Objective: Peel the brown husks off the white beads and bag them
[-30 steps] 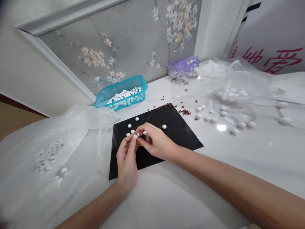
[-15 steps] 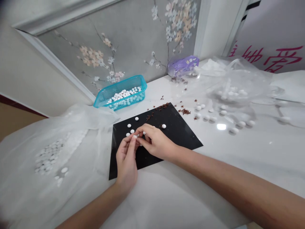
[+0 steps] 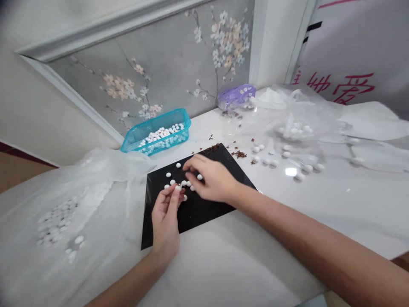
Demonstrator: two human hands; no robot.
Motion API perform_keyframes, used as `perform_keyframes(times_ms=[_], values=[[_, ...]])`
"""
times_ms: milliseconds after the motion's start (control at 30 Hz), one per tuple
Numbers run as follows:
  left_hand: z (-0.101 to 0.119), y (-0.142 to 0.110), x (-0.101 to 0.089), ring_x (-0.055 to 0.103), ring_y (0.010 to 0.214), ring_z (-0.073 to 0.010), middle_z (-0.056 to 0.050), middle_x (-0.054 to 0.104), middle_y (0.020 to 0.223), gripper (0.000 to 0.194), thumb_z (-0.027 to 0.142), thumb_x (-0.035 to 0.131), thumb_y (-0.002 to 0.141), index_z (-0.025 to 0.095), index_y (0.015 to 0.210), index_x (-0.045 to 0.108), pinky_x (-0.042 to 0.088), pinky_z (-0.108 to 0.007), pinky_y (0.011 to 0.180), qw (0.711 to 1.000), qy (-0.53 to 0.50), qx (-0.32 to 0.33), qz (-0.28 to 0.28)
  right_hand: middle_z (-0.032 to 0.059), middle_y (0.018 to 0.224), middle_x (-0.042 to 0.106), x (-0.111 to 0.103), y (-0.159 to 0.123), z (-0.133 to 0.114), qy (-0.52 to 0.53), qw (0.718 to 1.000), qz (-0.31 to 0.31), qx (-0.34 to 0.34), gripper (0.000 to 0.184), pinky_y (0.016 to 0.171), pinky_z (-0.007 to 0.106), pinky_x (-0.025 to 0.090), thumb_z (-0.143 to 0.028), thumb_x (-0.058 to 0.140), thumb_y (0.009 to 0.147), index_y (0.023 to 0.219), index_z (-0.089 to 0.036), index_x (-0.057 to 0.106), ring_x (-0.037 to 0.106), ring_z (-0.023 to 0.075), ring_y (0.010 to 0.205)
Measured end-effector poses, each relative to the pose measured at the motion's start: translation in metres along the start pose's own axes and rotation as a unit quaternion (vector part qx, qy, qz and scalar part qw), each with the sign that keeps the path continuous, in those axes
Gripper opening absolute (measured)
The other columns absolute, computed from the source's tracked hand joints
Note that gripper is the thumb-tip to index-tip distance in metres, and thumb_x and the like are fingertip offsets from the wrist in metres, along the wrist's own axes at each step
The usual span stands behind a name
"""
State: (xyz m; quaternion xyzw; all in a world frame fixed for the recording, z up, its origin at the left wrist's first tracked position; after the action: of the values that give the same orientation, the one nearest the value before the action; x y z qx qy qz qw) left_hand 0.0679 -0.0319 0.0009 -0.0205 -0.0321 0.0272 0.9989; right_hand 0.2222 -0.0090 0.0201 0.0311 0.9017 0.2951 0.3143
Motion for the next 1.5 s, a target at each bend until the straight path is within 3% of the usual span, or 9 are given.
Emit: perform_keyframes(times_ms=[133, 233, 333, 600, 733, 900, 1067, 1267, 1500], values=[[0.017, 0.005, 0.001, 0.061, 0.074, -0.0134, -0.004, 0.067, 0.084, 0.021, 0.036, 0.065, 0.076, 0.019, 0.087, 0.067, 0.049, -0.027, 0.074, 0.996, 0.054, 0.030, -0.071, 0.0057, 0.083, 0.060, -0.039, 0.015, 0.030, -0.224, 0.959, 0.041, 0.170, 0.011, 0.056, 0.026, 0.036, -0.019, 0.048, 0.079, 0.078, -0.018, 0.058, 0.053, 0.0143, 0.063], [0.032, 0.023, -0.005, 0.061, 0.068, -0.0152, -0.004, 0.066, 0.072, 0.022, 0.040, 0.062, 0.076, 0.018, 0.079, 0.067, 0.049, -0.026, 0.067, 0.986, 0.100, 0.075, -0.113, 0.0085, 0.084, 0.062, -0.058, 0.016, 0.050, -0.330, 0.887, -0.071, 0.314, 0.016, 0.051, 0.027, 0.032, -0.022, 0.054, 0.072, 0.085, -0.016, 0.061, 0.056, 0.0194, 0.069], [0.042, 0.054, -0.020, 0.062, 0.071, -0.0175, -0.004, 0.066, 0.071, 0.025, 0.042, 0.059, 0.077, 0.018, 0.077, 0.065, 0.048, -0.028, 0.070, 0.967, 0.180, 0.139, -0.113, 0.0098, 0.081, 0.063, -0.062, 0.014, 0.055, -0.349, 0.845, -0.153, 0.376, 0.018, 0.050, 0.027, 0.032, -0.022, 0.056, 0.069, 0.084, -0.016, 0.063, 0.058, 0.0217, 0.071], [0.026, 0.108, -0.054, 0.059, 0.084, -0.0232, -0.005, 0.064, 0.085, 0.018, 0.036, 0.051, 0.079, 0.021, 0.074, 0.059, 0.043, -0.035, 0.078, 0.829, 0.496, 0.223, -0.134, 0.0090, 0.083, 0.064, -0.055, 0.015, 0.047, -0.311, 0.851, -0.169, 0.387, 0.013, 0.051, 0.027, 0.033, -0.012, 0.051, 0.068, 0.074, -0.018, 0.060, 0.059, 0.0228, 0.075], [0.020, 0.105, -0.055, 0.057, 0.089, -0.0263, -0.006, 0.064, 0.088, 0.009, 0.029, 0.054, 0.075, 0.022, 0.078, 0.059, 0.041, -0.039, 0.082, 0.819, 0.514, 0.231, -0.112, 0.0086, 0.084, 0.065, -0.054, 0.014, 0.049, -0.306, 0.864, -0.137, 0.375, 0.016, 0.051, 0.027, 0.032, -0.013, 0.049, 0.069, 0.078, -0.018, 0.061, 0.058, 0.0219, 0.073], [0.023, 0.105, -0.051, 0.054, 0.102, -0.0262, -0.007, 0.063, 0.108, 0.028, 0.035, 0.052, 0.079, 0.023, 0.103, 0.059, 0.039, -0.040, 0.091, 0.830, 0.482, 0.246, -0.133, 0.0071, 0.082, 0.064, -0.050, 0.014, 0.046, -0.306, 0.888, -0.060, 0.338, 0.011, 0.051, 0.027, 0.030, -0.019, 0.047, 0.074, 0.077, -0.019, 0.058, 0.056, 0.0202, 0.069], [0.031, 0.134, -0.024, 0.056, 0.104, -0.0243, -0.008, 0.062, 0.114, 0.031, 0.035, 0.043, 0.085, 0.023, 0.108, 0.060, 0.041, -0.037, 0.090, 0.833, 0.449, 0.242, -0.215, 0.0071, 0.084, 0.063, -0.037, 0.014, 0.044, -0.293, 0.915, 0.026, 0.277, 0.012, 0.053, 0.028, 0.029, -0.023, 0.043, 0.079, 0.080, -0.019, 0.054, 0.053, 0.0187, 0.065], [0.030, 0.177, 0.047, 0.055, 0.105, -0.0245, -0.009, 0.061, 0.118, 0.034, 0.026, 0.051, 0.079, 0.019, 0.110, 0.061, 0.037, -0.037, 0.096, 0.790, 0.460, 0.274, -0.299, 0.0040, 0.071, 0.057, -0.026, 0.008, 0.061, -0.252, 0.939, 0.107, 0.206, 0.005, 0.057, 0.027, 0.032, -0.021, 0.045, 0.075, 0.070, -0.020, 0.048, 0.047, 0.0156, 0.058], [0.020, 0.182, 0.097, 0.058, 0.102, -0.0239, -0.006, 0.068, 0.106, 0.026, 0.020, 0.056, 0.075, 0.021, 0.097, 0.069, 0.037, -0.037, 0.096, 0.774, 0.442, 0.289, -0.348, -0.0013, 0.062, 0.049, -0.024, 0.008, 0.073, -0.174, 0.961, 0.164, 0.139, 0.006, 0.057, 0.025, 0.035, -0.018, 0.047, 0.072, 0.067, -0.021, 0.044, 0.044, 0.0130, 0.053]])
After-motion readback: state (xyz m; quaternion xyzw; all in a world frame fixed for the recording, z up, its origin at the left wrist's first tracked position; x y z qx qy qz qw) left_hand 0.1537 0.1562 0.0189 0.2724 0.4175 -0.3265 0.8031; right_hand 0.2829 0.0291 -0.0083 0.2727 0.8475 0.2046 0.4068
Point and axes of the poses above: each hand's wrist, its own y-axis towards the middle knuckle, its own x-axis out of the palm, z = x × y, the point moved 1 cm from there along y, towards the middle knuckle
